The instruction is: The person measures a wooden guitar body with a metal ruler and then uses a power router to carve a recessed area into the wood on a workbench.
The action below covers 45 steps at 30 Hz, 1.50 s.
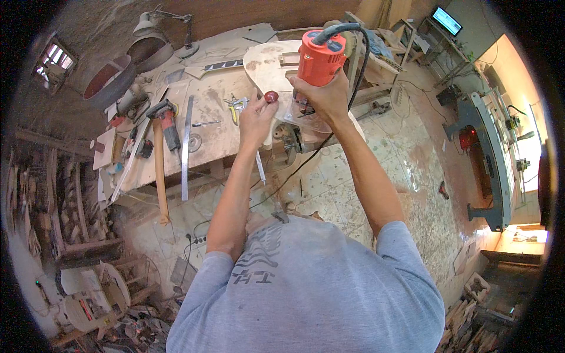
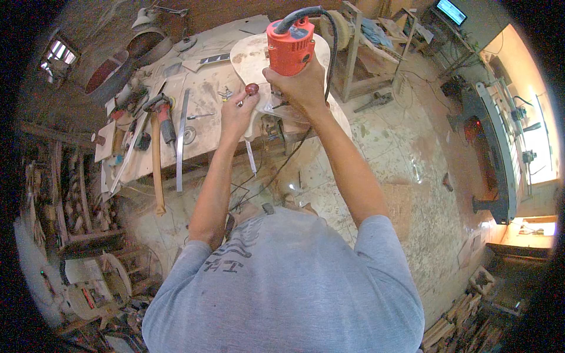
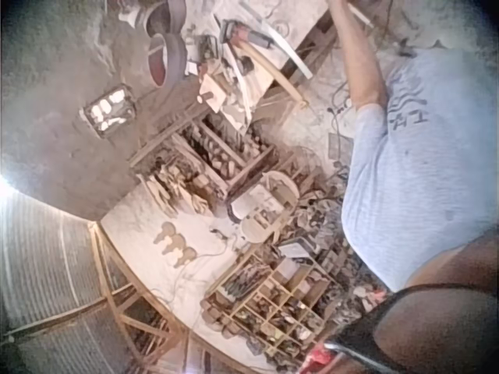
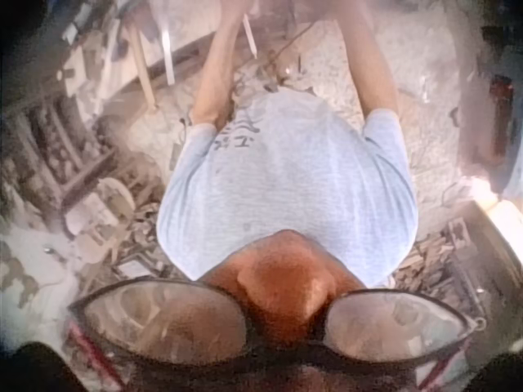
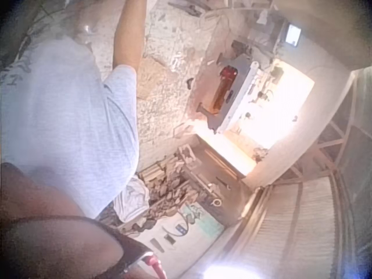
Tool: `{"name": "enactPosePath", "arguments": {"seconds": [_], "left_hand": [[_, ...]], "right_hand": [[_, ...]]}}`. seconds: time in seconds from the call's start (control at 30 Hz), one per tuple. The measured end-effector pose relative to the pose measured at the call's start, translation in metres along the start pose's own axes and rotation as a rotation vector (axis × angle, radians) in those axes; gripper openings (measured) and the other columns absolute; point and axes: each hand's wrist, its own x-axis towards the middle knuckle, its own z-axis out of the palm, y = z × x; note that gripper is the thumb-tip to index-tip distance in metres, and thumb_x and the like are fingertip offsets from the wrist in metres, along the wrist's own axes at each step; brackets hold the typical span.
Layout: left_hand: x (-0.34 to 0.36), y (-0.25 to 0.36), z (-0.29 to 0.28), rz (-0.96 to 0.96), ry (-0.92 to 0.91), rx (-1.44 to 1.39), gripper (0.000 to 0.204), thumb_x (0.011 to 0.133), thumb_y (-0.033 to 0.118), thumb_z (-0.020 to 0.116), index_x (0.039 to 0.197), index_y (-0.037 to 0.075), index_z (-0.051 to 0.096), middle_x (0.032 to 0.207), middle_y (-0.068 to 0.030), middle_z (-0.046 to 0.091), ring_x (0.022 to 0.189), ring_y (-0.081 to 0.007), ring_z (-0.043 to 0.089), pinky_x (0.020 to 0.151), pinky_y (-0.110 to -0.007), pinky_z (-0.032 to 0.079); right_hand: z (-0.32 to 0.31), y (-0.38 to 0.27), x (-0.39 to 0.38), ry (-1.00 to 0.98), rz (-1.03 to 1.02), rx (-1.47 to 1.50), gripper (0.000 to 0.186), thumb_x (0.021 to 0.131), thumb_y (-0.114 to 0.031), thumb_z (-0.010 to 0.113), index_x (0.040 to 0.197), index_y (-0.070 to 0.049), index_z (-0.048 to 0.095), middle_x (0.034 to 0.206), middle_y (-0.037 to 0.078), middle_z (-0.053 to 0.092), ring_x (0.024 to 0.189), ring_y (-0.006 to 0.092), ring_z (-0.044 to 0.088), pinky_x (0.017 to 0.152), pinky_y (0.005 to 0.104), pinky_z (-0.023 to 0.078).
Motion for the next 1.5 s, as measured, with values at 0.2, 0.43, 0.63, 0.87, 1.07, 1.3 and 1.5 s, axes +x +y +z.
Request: {"name": "enactPosePath", "arguments": {"seconds": [0.2, 0.43, 0.63, 0.87, 1.07, 1.3, 1.5], "left_hand": [[0.004, 0.005, 0.000, -0.014, -0.036, 0.095, 0.043, 0.091, 0.041, 0.077, 0.127, 0.017, 0.077, 0.165, -0.0340, 0.028, 0.149, -0.0401, 0.042, 0.116, -0.039, 0.041], [0.012, -0.009, 0.003, 0.000, -0.065, 0.213, 0.049, 0.088, 0.053, 0.077, 0.126, 0.021, 0.078, 0.169, -0.0296, 0.023, 0.156, -0.0481, 0.025, 0.124, -0.045, 0.030], [0.018, -0.011, 0.006, 0.024, -0.122, 0.277, 0.050, 0.089, 0.057, 0.074, 0.126, 0.024, 0.079, 0.172, -0.0286, 0.015, 0.158, -0.0529, 0.008, 0.125, -0.064, 0.009], [0.022, 0.000, 0.004, 0.015, -0.192, 0.337, 0.049, 0.087, 0.056, 0.074, 0.126, 0.026, 0.079, 0.172, -0.0302, 0.008, 0.159, -0.0515, 0.000, 0.121, -0.072, 0.000], [0.022, 0.002, 0.007, 0.016, -0.212, 0.379, 0.047, 0.087, 0.057, 0.075, 0.125, 0.029, 0.079, 0.172, -0.0303, 0.009, 0.159, -0.0526, 0.001, 0.120, -0.073, -0.002], [0.024, 0.005, 0.008, 0.018, -0.249, 0.448, 0.047, 0.088, 0.059, 0.073, 0.125, 0.031, 0.079, 0.172, -0.0299, 0.011, 0.158, -0.0535, 0.001, 0.119, -0.075, -0.001], [0.025, 0.004, 0.006, 0.019, -0.265, 0.262, 0.049, 0.091, 0.048, 0.075, 0.130, 0.019, 0.076, 0.170, -0.0328, 0.015, 0.153, -0.0501, 0.028, 0.123, -0.056, 0.025]], "right_hand": [[-0.006, 0.014, 0.003, -0.041, -0.006, -0.011, 0.059, 0.073, -0.022, 0.092, 0.121, -0.002, 0.065, 0.096, 0.006, 0.073, 0.074, 0.0143, 0.070, 0.069, 0.0311, 0.058], [-0.014, 0.012, 0.004, -0.029, -0.002, -0.063, 0.060, 0.073, -0.024, 0.092, 0.121, -0.001, 0.065, 0.098, 0.006, 0.073, 0.079, 0.0150, 0.071, 0.068, 0.0296, 0.059], [-0.018, 0.021, 0.006, -0.012, 0.001, -0.078, 0.062, 0.072, -0.026, 0.092, 0.122, -0.001, 0.064, 0.104, 0.008, 0.073, 0.084, 0.0157, 0.071, 0.073, 0.0316, 0.060], [-0.025, 0.024, 0.009, -0.006, 0.011, -0.074, 0.078, 0.065, -0.042, 0.094, 0.126, -0.005, 0.062, 0.108, 0.012, 0.074, 0.095, 0.0260, 0.074, 0.087, 0.0394, 0.058], [-0.032, 0.020, 0.008, -0.039, 0.029, -0.052, 0.070, 0.069, -0.032, 0.093, 0.127, -0.005, 0.064, 0.108, 0.009, 0.074, 0.094, 0.0200, 0.072, 0.087, 0.0362, 0.058], [-0.034, 0.026, 0.008, -0.008, 0.079, -0.008, 0.073, 0.062, -0.046, 0.093, 0.118, -0.007, 0.067, 0.104, 0.012, 0.077, 0.096, 0.0288, 0.075, 0.087, 0.0415, 0.057], [-0.034, 0.022, 0.008, -0.016, 0.068, -0.017, 0.075, 0.063, -0.048, 0.093, 0.119, -0.007, 0.066, 0.105, 0.013, 0.077, 0.096, 0.0292, 0.076, 0.087, 0.0418, 0.057]]}}
